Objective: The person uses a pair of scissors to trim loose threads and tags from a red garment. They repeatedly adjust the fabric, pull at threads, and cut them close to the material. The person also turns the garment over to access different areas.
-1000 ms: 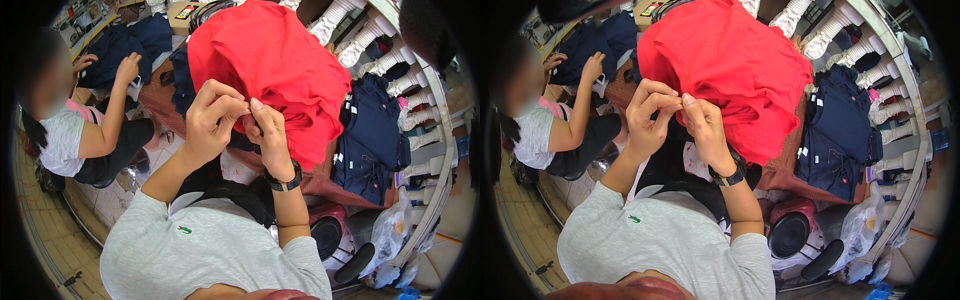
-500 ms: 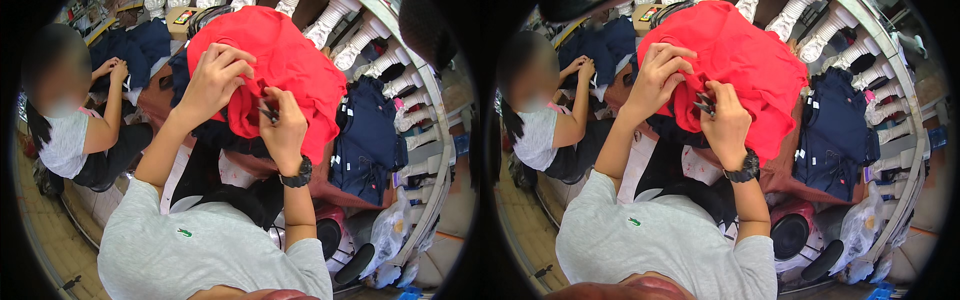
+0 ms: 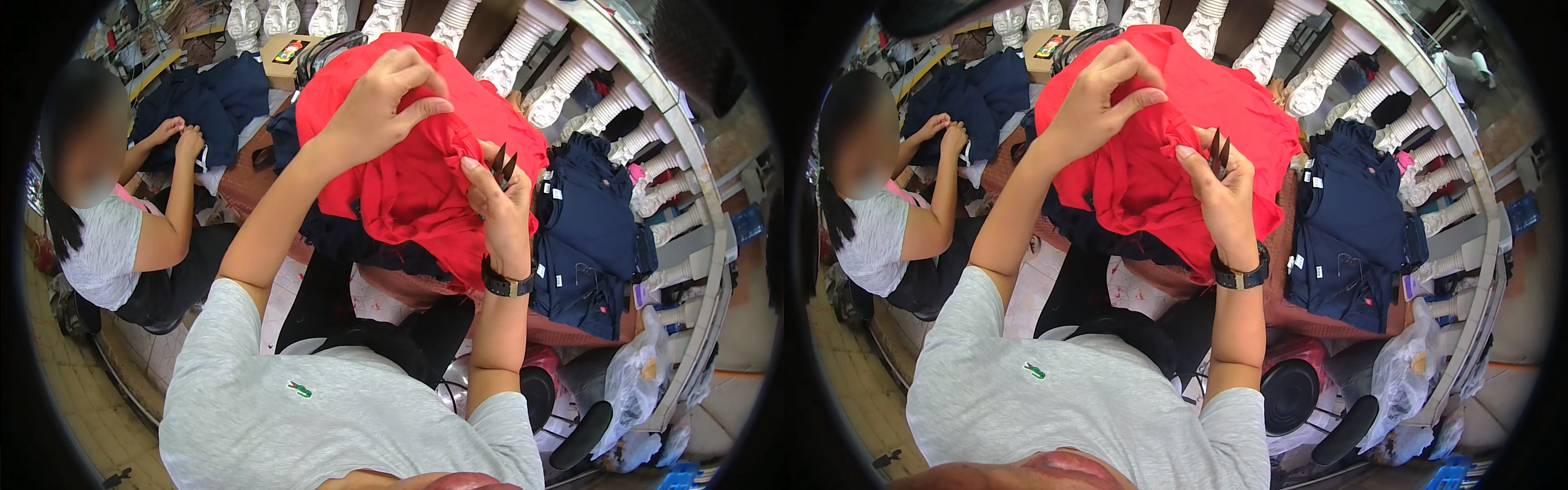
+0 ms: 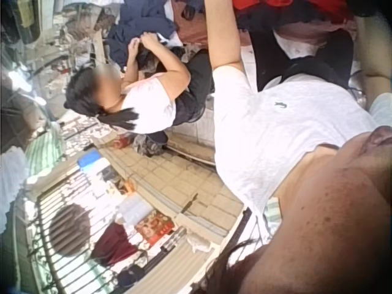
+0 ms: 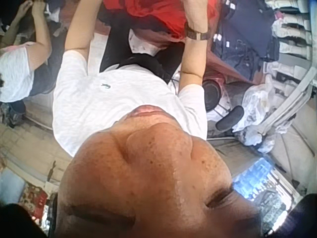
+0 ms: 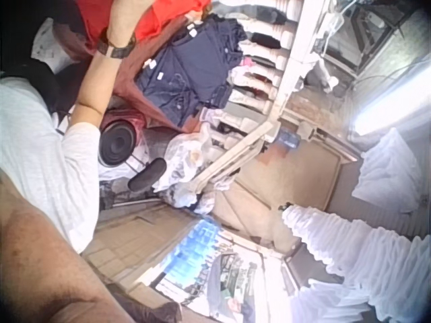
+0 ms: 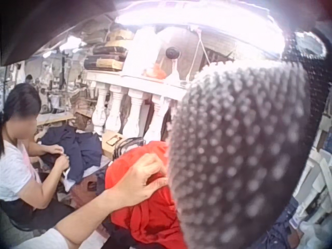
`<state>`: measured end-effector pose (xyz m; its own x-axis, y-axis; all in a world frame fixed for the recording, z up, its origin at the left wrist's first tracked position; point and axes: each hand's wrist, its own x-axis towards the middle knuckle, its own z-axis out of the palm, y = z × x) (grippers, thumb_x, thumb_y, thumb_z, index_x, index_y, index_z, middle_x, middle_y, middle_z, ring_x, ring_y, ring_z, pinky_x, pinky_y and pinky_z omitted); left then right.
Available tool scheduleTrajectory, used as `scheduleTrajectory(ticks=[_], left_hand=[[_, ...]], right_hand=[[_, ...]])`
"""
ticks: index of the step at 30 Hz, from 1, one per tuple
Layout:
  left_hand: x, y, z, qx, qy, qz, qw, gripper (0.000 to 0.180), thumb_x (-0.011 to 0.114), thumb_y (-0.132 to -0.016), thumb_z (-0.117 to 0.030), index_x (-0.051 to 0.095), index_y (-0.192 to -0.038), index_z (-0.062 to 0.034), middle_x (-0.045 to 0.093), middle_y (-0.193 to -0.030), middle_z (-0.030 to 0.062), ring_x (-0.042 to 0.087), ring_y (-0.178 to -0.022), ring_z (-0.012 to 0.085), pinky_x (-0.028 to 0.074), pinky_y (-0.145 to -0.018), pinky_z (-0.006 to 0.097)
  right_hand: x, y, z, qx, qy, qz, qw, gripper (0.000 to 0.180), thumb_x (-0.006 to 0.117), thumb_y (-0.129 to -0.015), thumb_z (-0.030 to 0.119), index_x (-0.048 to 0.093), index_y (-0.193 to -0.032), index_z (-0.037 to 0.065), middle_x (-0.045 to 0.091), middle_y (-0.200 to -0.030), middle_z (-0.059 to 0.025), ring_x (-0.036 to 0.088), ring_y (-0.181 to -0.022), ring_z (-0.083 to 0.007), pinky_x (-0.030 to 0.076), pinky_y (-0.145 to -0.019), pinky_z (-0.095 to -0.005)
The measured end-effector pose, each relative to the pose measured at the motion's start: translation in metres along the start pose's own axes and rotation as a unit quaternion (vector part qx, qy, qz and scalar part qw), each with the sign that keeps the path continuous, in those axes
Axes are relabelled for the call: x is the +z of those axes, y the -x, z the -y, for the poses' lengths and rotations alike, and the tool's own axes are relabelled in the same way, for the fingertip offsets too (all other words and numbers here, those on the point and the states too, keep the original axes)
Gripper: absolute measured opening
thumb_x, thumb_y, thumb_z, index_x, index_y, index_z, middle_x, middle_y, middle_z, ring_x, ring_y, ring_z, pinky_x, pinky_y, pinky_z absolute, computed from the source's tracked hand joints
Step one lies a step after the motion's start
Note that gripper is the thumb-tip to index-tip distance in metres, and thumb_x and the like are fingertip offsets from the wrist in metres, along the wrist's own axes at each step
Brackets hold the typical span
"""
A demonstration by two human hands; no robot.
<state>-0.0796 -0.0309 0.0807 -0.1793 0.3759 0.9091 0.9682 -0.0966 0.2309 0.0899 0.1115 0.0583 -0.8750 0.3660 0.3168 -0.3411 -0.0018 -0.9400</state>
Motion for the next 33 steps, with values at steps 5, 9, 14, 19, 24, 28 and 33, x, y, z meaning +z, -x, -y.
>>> scheduleTrajectory(ticks=[5, 9, 14, 19, 24, 28, 33], left_hand=[[0.008, 0.011, -0.037, -0.08, 0.054, -0.056, 0.994, 0.018, 0.076, -0.085, -0.006, 0.069, -0.101, -0.0051, 0.062, -0.09, 0.0051, 0.061, -0.081, 0.0153, 0.052, -0.071, 0.029], [0.016, 0.015, -0.049, -0.08, 0.111, 0.018, 0.99, 0.018, 0.075, -0.085, -0.003, 0.068, -0.101, -0.0012, 0.063, -0.09, 0.0058, 0.064, -0.08, 0.0145, 0.056, -0.076, 0.029], [0.027, 0.023, -0.03, -0.084, 0.162, 0.074, 0.98, 0.01, 0.07, -0.087, 0.002, 0.064, -0.095, 0.0007, 0.063, -0.094, 0.0074, 0.064, -0.082, 0.0154, 0.054, -0.075, 0.028], [0.034, 0.036, -0.026, -0.188, 0.308, 0.064, 0.931, 0.013, 0.064, -0.095, -0.002, 0.056, -0.104, -0.0005, 0.058, -0.092, 0.0045, 0.062, -0.082, 0.0124, 0.052, -0.077, 0.028], [0.028, 0.034, -0.047, -0.16, 0.27, 0.029, 0.949, 0.023, 0.068, -0.093, -0.002, 0.056, -0.113, -0.0009, 0.056, -0.091, 0.0034, 0.06, -0.079, 0.0106, 0.052, -0.071, 0.026], [0.038, 0.039, -0.044, -0.036, 0.134, 0.0, 0.99, 0.019, 0.071, -0.089, 0.002, 0.062, -0.106, 0.0014, 0.056, -0.088, 0.0046, 0.06, -0.074, 0.0119, 0.052, -0.064, 0.026], [0.051, 0.045, -0.049, -0.123, 0.142, 0.002, 0.982, 0.007, 0.066, -0.093, 0.0, 0.06, -0.094, 0.0018, 0.057, -0.086, 0.0043, 0.062, -0.074, 0.0127, 0.053, -0.065, 0.026]], right_hand=[[-0.004, 0.003, -0.008, 0.011, -0.025, -0.038, 0.999, 0.024, 0.066, -0.094, 0.006, 0.067, -0.118, 0.004, 0.047, -0.067, 0.0122, 0.031, -0.051, 0.0031, 0.021, -0.045, -0.0186], [0.002, 0.006, -0.007, -0.013, 0.026, -0.033, 0.999, 0.024, 0.065, -0.093, 0.003, 0.066, -0.117, 0.0, 0.051, -0.075, 0.0082, 0.039, -0.06, 0.0005, 0.029, -0.052, -0.0193], [-0.004, 0.006, -0.017, -0.151, 0.245, -0.041, 0.957, 0.021, 0.063, -0.092, -0.001, 0.067, -0.113, -0.004, 0.05, -0.086, 0.0073, 0.041, -0.072, -0.0024, 0.033, -0.062, -0.0213], [-0.007, 0.012, -0.017, -0.061, 0.089, -0.056, 0.993, 0.02, 0.062, -0.092, -0.001, 0.068, -0.111, -0.003, 0.047, -0.086, 0.0072, 0.038, -0.071, -0.0022, 0.031, -0.062, -0.021], [-0.009, 0.014, -0.016, -0.056, 0.088, -0.055, 0.993, 0.021, 0.062, -0.092, -0.002, 0.069, -0.112, -0.003, 0.048, -0.086, 0.0061, 0.038, -0.071, -0.0025, 0.03, -0.061, -0.0202], [-0.005, 0.015, -0.02, -0.09, 0.138, -0.062, 0.984, 0.024, 0.063, -0.091, -0.004, 0.068, -0.114, -0.003, 0.047, -0.085, 0.0047, 0.037, -0.07, -0.0034, 0.03, -0.061, -0.0205], [-0.009, 0.018, -0.021, -0.134, 0.23, -0.081, 0.961, 0.026, 0.065, -0.089, -0.003, 0.068, -0.115, -0.002, 0.047, -0.085, 0.0029, 0.039, -0.068, -0.0044, 0.031, -0.059, -0.0214]])
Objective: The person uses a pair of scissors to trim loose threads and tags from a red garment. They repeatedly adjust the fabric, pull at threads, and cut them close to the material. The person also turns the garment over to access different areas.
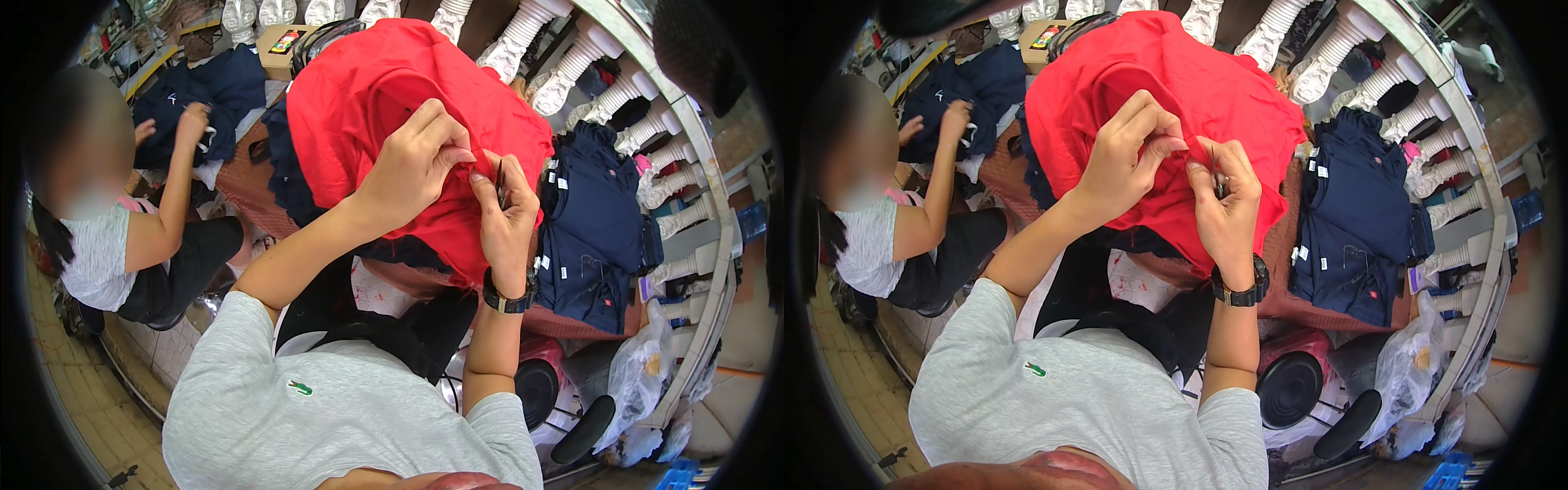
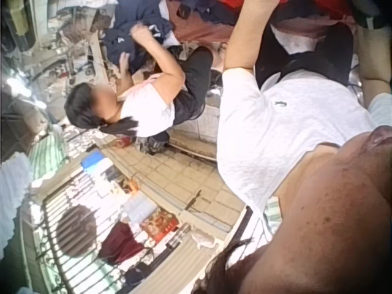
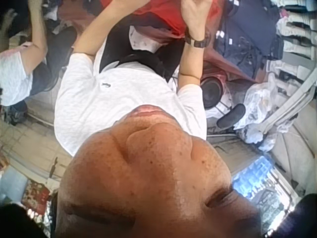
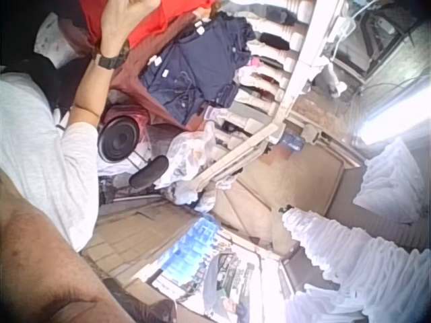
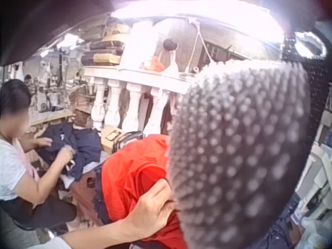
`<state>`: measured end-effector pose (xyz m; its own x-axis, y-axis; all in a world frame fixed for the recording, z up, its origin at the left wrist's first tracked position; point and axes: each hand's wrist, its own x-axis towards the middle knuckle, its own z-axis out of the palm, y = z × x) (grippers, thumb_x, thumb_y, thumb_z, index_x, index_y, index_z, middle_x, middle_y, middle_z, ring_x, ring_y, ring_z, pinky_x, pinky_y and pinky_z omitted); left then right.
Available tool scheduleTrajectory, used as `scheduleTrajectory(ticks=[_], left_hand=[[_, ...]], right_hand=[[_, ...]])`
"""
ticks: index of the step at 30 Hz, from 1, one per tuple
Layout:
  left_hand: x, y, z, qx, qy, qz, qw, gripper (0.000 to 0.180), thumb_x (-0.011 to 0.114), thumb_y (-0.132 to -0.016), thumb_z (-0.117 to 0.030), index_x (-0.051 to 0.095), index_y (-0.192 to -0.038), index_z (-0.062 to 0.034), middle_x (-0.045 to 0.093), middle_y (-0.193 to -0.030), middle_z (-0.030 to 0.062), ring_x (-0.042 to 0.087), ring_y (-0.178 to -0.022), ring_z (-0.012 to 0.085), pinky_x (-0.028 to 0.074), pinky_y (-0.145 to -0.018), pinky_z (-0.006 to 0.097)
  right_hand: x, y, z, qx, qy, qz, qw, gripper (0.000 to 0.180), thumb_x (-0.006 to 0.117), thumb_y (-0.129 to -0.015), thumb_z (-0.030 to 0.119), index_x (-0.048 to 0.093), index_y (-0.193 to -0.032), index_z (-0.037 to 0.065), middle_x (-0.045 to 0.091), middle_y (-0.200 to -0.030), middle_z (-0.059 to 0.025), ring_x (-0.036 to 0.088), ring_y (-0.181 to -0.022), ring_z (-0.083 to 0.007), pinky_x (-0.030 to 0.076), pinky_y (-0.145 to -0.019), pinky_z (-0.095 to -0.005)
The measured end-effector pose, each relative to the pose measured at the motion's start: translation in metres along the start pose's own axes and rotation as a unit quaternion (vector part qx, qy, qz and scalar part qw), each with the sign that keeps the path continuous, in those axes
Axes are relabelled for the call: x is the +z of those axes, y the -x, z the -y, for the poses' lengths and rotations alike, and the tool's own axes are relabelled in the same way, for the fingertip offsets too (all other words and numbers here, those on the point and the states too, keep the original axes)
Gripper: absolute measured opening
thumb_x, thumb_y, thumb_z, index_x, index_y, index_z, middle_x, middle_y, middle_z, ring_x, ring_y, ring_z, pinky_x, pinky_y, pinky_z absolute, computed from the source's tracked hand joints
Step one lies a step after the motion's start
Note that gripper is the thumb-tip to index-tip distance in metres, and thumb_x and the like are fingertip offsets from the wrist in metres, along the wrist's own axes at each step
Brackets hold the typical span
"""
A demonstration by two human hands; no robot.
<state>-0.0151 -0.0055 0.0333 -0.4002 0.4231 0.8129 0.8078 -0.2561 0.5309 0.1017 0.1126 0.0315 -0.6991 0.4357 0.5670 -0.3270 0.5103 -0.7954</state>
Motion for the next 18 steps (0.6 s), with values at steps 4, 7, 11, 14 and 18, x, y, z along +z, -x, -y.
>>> scheduleTrajectory(ticks=[4, 7, 11, 14, 18], left_hand=[[0.002, 0.006, -0.01, -0.221, 0.259, 0.043, 0.939, 0.01, 0.06, -0.1, -0.007, 0.056, -0.093, -0.001, 0.058, -0.089, 0.0021, 0.062, -0.08, 0.0104, 0.052, -0.072, 0.026], [-0.001, 0.007, -0.014, -0.224, 0.3, 0.05, 0.926, 0.01, 0.057, -0.103, -0.01, 0.055, -0.097, -0.0022, 0.058, -0.09, 0.0004, 0.06, -0.084, 0.0082, 0.051, -0.077, 0.025], [-0.006, 0.007, -0.017, -0.191, 0.227, 0.06, 0.953, 0.009, 0.058, -0.102, -0.009, 0.056, -0.098, -0.0017, 0.058, -0.09, 0.0001, 0.058, -0.084, 0.0076, 0.05, -0.078, 0.024], [-0.01, 0.007, -0.022, -0.192, 0.232, 0.065, 0.951, 0.008, 0.059, -0.101, -0.008, 0.057, -0.097, -0.0013, 0.059, -0.09, 0.0004, 0.057, -0.084, 0.0076, 0.049, -0.077, 0.024], [-0.011, 0.006, -0.025, -0.159, 0.18, 0.063, 0.969, 0.008, 0.061, -0.098, -0.006, 0.058, -0.094, -0.0004, 0.059, -0.088, 0.0021, 0.056, -0.083, 0.0089, 0.048, -0.075, 0.025]], right_hand=[[-0.001, 0.005, 0.017, -0.086, 0.093, -0.098, 0.987, 0.022, 0.062, -0.094, 0.004, 0.067, -0.115, -0.002, 0.049, -0.082, 0.0024, 0.038, -0.064, -0.0041, 0.03, -0.055, -0.0206], [0.005, 0.024, 0.053, 0.038, -0.066, -0.051, 0.996, 0.022, 0.053, -0.102, 0.014, 0.066, -0.108, -0.003, 0.046, -0.073, 0.0024, 0.036, -0.06, -0.0046, 0.029, -0.053, -0.0212], [0.008, 0.029, 0.043, 0.167, -0.13, 0.039, 0.977, 0.044, 0.036, -0.11, 0.03, 0.062, -0.095, -0.001, 0.038, -0.063, 0.0041, 0.032, -0.056, -0.0048, 0.025, -0.052, -0.0231], [0.011, 0.025, 0.029, 0.184, -0.155, 0.043, 0.97, 0.047, 0.035, -0.11, 0.034, 0.061, -0.089, 0.001, 0.036, -0.063, 0.0062, 0.027, -0.054, -0.0033, 0.021, -0.049, -0.0226], [0.009, 0.017, 0.03, 0.205, -0.194, 0.058, 0.958, 0.046, 0.04, -0.109, 0.035, 0.061, -0.085, 0.003, 0.036, -0.061, 0.007, 0.027, -0.052, -0.0023, 0.021, -0.047, -0.0224]])
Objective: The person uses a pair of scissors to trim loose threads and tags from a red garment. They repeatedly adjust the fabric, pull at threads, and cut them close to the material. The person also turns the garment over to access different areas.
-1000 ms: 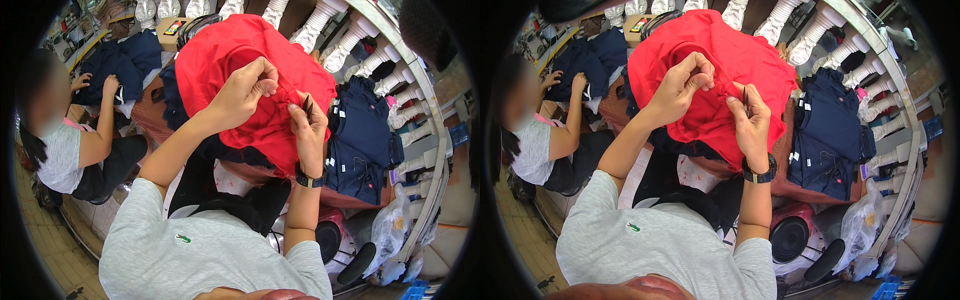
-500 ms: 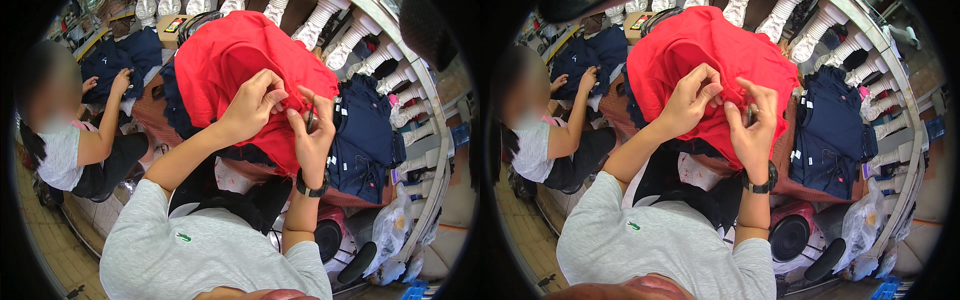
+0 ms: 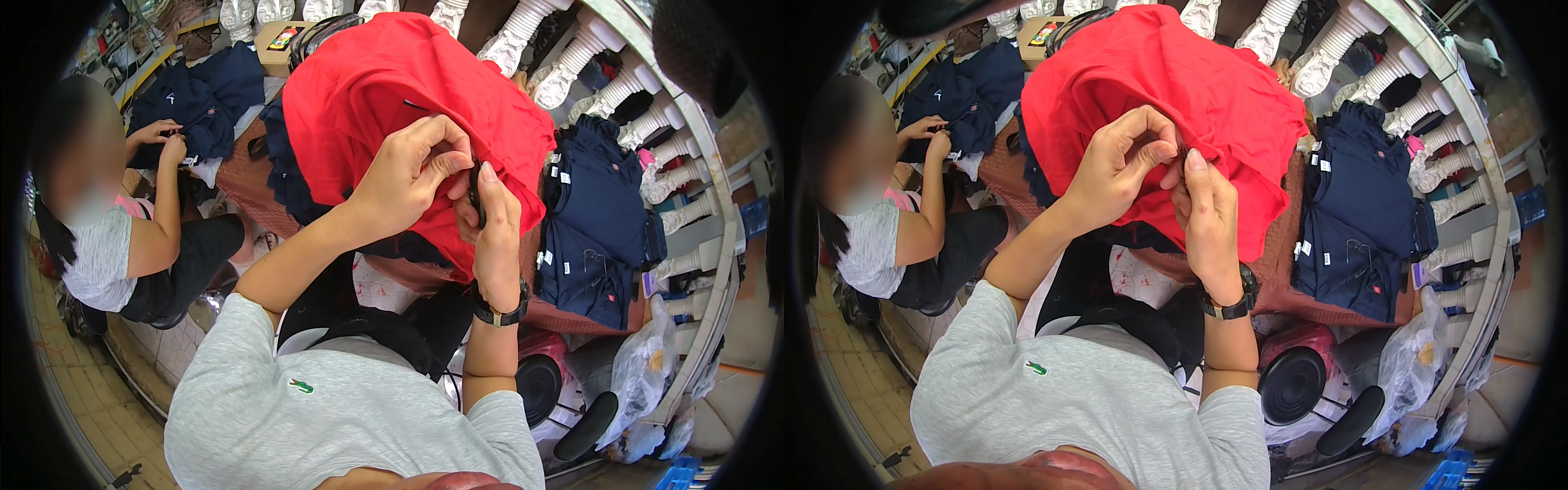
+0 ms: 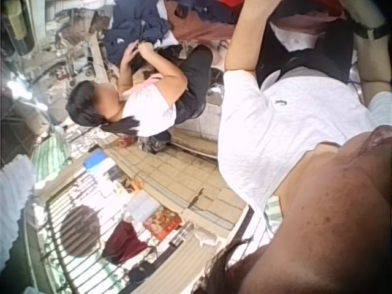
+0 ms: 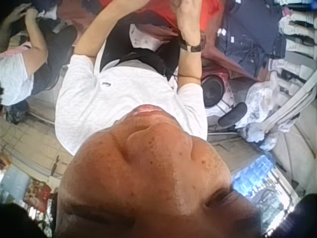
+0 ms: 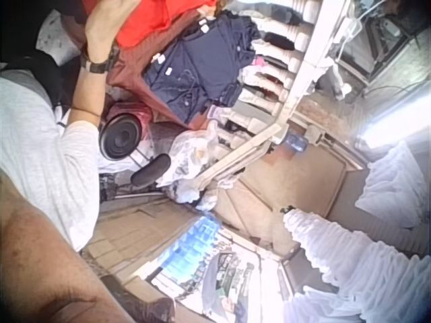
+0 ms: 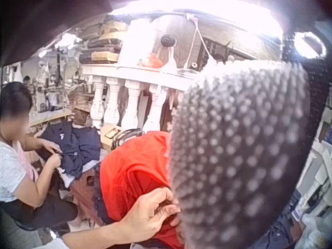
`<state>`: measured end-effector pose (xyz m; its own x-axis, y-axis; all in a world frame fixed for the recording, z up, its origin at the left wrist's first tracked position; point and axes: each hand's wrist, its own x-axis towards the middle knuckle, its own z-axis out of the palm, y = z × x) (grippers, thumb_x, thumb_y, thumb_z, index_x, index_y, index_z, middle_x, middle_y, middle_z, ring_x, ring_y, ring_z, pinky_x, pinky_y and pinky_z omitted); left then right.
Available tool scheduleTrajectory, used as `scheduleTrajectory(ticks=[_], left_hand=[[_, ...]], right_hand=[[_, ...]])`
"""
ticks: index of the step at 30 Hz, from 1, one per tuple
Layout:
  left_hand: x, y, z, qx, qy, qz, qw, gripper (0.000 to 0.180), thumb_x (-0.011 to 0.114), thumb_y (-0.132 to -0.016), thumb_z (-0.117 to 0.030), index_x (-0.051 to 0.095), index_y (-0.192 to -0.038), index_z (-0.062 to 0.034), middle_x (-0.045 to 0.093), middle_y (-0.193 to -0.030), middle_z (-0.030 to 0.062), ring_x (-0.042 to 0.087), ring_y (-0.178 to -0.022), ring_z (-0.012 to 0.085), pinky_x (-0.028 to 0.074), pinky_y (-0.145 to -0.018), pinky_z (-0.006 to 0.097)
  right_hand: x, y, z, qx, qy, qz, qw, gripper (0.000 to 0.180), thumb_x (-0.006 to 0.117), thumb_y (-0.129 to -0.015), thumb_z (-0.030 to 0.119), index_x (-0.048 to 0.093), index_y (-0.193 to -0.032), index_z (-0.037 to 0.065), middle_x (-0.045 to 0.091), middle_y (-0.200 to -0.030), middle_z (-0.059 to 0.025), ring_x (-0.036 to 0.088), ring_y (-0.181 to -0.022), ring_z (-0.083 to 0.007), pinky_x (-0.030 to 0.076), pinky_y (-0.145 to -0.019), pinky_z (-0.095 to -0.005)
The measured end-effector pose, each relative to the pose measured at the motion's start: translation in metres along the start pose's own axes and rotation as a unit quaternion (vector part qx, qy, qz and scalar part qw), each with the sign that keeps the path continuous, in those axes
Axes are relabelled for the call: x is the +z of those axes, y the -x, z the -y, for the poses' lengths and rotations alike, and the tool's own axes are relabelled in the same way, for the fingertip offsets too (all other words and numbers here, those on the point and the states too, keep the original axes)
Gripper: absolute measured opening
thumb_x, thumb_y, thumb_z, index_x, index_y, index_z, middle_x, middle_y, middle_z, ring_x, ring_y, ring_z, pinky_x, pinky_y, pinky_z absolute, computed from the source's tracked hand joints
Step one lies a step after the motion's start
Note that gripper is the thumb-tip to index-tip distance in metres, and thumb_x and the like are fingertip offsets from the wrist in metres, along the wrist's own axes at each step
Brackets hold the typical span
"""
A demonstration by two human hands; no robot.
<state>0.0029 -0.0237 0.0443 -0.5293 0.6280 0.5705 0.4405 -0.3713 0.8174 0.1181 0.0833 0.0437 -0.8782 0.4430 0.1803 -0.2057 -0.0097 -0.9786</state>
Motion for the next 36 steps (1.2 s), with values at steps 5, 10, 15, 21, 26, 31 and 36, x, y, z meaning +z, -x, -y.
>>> scheduleTrajectory(ticks=[5, 10, 15, 21, 26, 31, 36], left_hand=[[0.001, -0.001, -0.002, 0.029, -0.023, 0.001, 0.999, 0.006, 0.064, -0.095, -0.002, 0.058, -0.093, 0.0003, 0.058, -0.087, 0.0037, 0.056, -0.08, 0.0111, 0.047, -0.072, 0.026], [-0.003, -0.002, 0.005, 0.029, -0.068, -0.003, 0.997, 0.008, 0.064, -0.094, -0.003, 0.058, -0.091, 0.0, 0.059, -0.097, 0.0068, 0.058, -0.091, 0.0159, 0.048, -0.081, 0.029], [-0.036, 0.003, 0.011, 0.132, -0.08, 0.121, 0.981, 0.013, 0.063, -0.098, -0.01, 0.06, -0.089, -0.0004, 0.053, -0.127, 0.0131, 0.055, -0.118, 0.0227, 0.042, -0.1, 0.036], [-0.038, -0.014, 0.013, 0.152, -0.103, 0.006, 0.983, 0.025, 0.06, -0.095, 0.002, 0.057, -0.119, -0.0014, 0.054, -0.129, 0.0124, 0.054, -0.124, 0.027, 0.048, -0.102, 0.042], [-0.058, -0.035, 0.019, 0.222, -0.46, -0.095, 0.855, 0.041, 0.067, -0.081, 0.004, 0.062, -0.119, -0.009, 0.051, -0.13, 0.0108, 0.055, -0.115, 0.0333, 0.048, -0.097, 0.044], [-0.087, -0.039, 0.027, 0.158, -0.584, -0.111, 0.788, 0.057, 0.065, -0.076, 0.005, 0.058, -0.13, -0.0124, 0.046, -0.136, 0.0124, 0.055, -0.109, 0.0341, 0.048, -0.096, 0.044], [-0.091, -0.042, -0.017, 0.145, -0.435, -0.029, 0.888, 0.065, 0.055, -0.078, 0.007, 0.048, -0.141, -0.0066, 0.049, -0.139, 0.0164, 0.053, -0.127, 0.0336, 0.047, -0.102, 0.04]], right_hand=[[-0.001, -0.003, 0.003, 0.028, -0.03, -0.004, 0.999, 0.046, 0.044, -0.108, 0.037, 0.06, -0.08, 0.004, 0.036, -0.06, 0.0072, 0.029, -0.051, -0.002, 0.022, -0.046, -0.0223], [-0.007, -0.014, -0.01, 0.003, -0.048, 0.035, 0.998, 0.048, 0.043, -0.108, 0.038, 0.048, -0.071, 0.009, 0.035, -0.059, 0.0064, 0.029, -0.05, -0.0034, 0.022, -0.045, -0.023], [-0.031, -0.003, -0.007, -0.196, 0.057, -0.034, 0.978, 0.033, 0.056, -0.101, 0.033, 0.05, -0.085, 0.005, 0.045, -0.07, -0.0001, 0.043, -0.061, -0.0099, 0.03, -0.051, -0.0239], [-0.018, -0.03, -0.008, -0.197, 0.168, -0.085, 0.962, 0.02, 0.079, -0.088, 0.012, 0.065, -0.099, 0.003, 0.055, -0.08, 0.0055, 0.045, -0.072, -0.004, 0.036, -0.06, -0.0201], [-0.034, -0.037, 0.0, -0.131, 0.025, -0.055, 0.99, 0.012, 0.074, -0.092, 0.012, 0.067, -0.098, 0.005, 0.058, -0.082, 0.0088, 0.043, -0.069, 0.0017, 0.035, -0.06, -0.0162], [-0.042, -0.043, 0.008, -0.225, 0.148, -0.134, 0.954, 0.009, 0.073, -0.085, 0.001, 0.066, -0.09, 0.005, 0.055, -0.076, 0.0083, 0.045, -0.064, 0.0009, 0.036, -0.057, -0.0179], [-0.065, -0.073, 0.049, -0.431, 0.379, -0.355, 0.737, 0.006, 0.066, -0.086, -0.002, 0.063, -0.089, 0.001, 0.061, -0.082, -0.0023, 0.054, -0.065, -0.0082, 0.044, -0.058, -0.0243]])
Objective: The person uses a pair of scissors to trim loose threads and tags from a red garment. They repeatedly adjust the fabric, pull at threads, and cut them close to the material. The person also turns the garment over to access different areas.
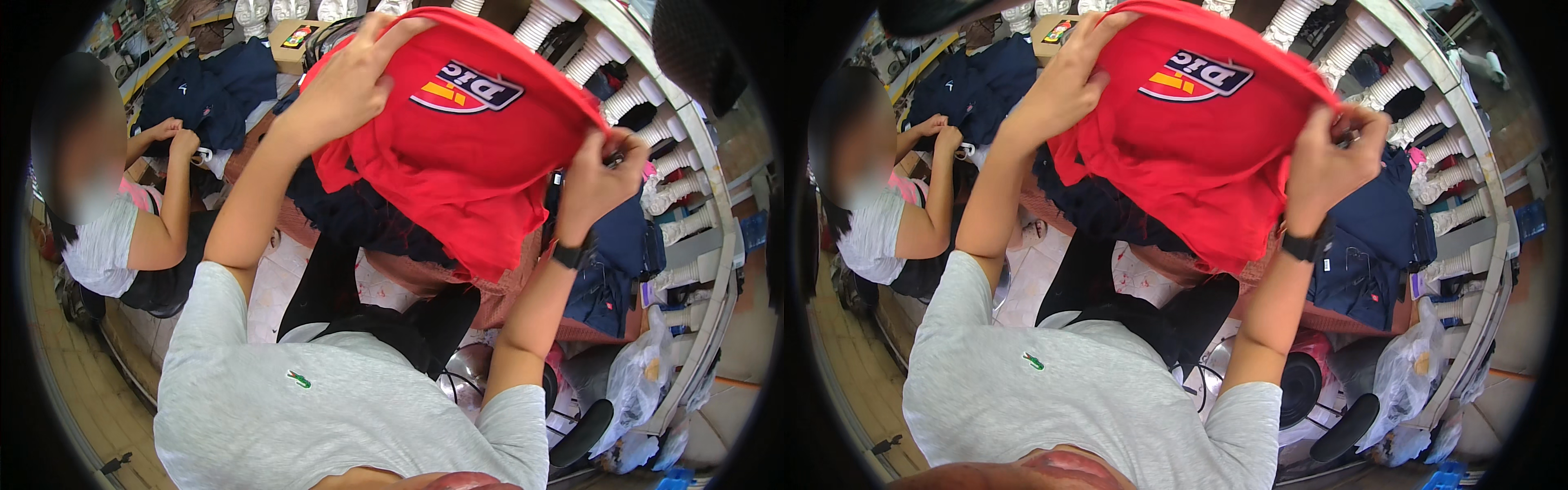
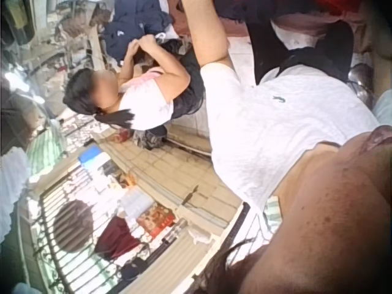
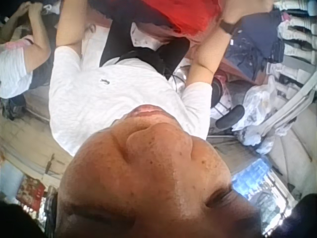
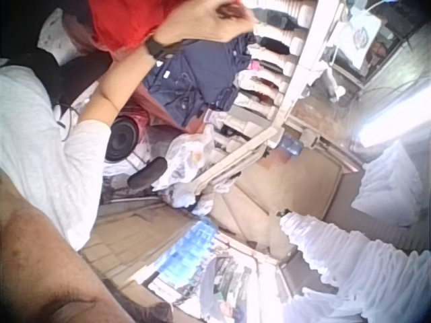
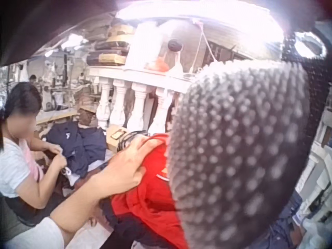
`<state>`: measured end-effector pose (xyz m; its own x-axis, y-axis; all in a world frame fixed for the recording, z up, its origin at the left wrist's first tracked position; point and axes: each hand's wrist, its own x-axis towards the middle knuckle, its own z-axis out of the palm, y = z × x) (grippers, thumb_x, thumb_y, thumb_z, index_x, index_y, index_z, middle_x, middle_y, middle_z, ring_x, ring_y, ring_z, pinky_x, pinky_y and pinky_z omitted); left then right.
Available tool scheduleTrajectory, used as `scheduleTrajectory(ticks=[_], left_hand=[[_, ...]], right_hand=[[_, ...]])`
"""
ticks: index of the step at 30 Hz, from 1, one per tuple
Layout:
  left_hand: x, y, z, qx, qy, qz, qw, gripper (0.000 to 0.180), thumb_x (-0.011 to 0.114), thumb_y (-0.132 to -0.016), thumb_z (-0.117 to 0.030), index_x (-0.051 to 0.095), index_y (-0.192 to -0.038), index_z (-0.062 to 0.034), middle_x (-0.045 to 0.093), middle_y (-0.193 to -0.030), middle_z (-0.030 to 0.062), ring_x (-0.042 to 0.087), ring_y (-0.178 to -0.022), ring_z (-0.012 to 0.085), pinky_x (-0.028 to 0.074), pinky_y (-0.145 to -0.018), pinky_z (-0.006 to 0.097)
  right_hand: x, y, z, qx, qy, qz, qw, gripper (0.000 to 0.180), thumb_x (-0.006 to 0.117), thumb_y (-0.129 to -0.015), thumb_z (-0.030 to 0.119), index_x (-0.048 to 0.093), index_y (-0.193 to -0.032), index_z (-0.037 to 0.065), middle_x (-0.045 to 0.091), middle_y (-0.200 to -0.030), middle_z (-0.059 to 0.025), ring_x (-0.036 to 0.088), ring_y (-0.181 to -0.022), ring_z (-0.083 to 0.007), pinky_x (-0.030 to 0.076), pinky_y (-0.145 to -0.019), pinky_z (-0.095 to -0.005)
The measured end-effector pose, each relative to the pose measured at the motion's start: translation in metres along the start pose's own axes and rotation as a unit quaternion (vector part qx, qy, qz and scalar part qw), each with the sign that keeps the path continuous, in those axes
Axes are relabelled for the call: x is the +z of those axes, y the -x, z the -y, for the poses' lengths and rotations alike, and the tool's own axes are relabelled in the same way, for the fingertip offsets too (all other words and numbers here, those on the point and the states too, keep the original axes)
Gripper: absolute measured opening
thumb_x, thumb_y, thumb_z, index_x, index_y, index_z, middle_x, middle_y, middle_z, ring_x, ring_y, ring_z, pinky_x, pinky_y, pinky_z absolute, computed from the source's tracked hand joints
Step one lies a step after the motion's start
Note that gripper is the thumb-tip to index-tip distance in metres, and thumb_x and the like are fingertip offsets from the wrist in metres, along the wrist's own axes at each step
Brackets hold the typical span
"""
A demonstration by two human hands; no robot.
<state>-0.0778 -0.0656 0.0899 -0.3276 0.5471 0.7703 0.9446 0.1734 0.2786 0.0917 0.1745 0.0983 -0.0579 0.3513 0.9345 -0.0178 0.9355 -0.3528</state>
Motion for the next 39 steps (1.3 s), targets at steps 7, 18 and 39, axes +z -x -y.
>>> scheduleTrajectory(ticks=[7, 18, 39], left_hand=[[-0.047, 0.015, -0.011, 0.006, 0.241, 0.028, 0.97, 0.029, 0.062, -0.093, -0.007, 0.061, -0.121, -0.0018, 0.06, -0.125, 0.0095, 0.057, -0.121, 0.0188, 0.043, -0.105, 0.036], [0.014, 0.164, 0.06, -0.344, 0.196, -0.181, 0.901, 0.046, 0.075, -0.092, -0.016, 0.047, -0.126, -0.0014, 0.051, -0.123, 0.0087, 0.055, -0.11, 0.0164, 0.046, -0.096, 0.032], [-0.019, 0.02, 0.057, -0.078, 0.221, 0.005, 0.972, 0.054, 0.07, -0.087, -0.005, 0.053, -0.138, -0.0049, 0.062, -0.131, 0.0114, 0.055, -0.127, 0.0216, 0.039, -0.11, 0.036]], right_hand=[[0.007, -0.045, -0.111, 0.209, -0.157, 0.053, 0.964, 0.013, 0.06, -0.097, 0.011, 0.066, -0.104, 0.002, 0.059, -0.076, 0.0011, 0.049, -0.059, -0.0065, 0.04, -0.054, -0.0224], [-0.071, 0.056, -0.063, 0.318, -0.08, 0.277, 0.903, 0.024, 0.071, -0.092, 0.022, 0.065, -0.088, -0.001, 0.063, -0.072, -0.0015, 0.057, -0.069, -0.0082, 0.045, -0.067, -0.0247], [-0.041, -0.033, -0.036, 0.407, -0.443, 0.285, 0.747, 0.02, 0.07, -0.095, 0.014, 0.065, -0.111, 0.004, 0.041, -0.067, 0.0112, 0.031, -0.048, 0.0005, 0.021, -0.041, -0.0185]])
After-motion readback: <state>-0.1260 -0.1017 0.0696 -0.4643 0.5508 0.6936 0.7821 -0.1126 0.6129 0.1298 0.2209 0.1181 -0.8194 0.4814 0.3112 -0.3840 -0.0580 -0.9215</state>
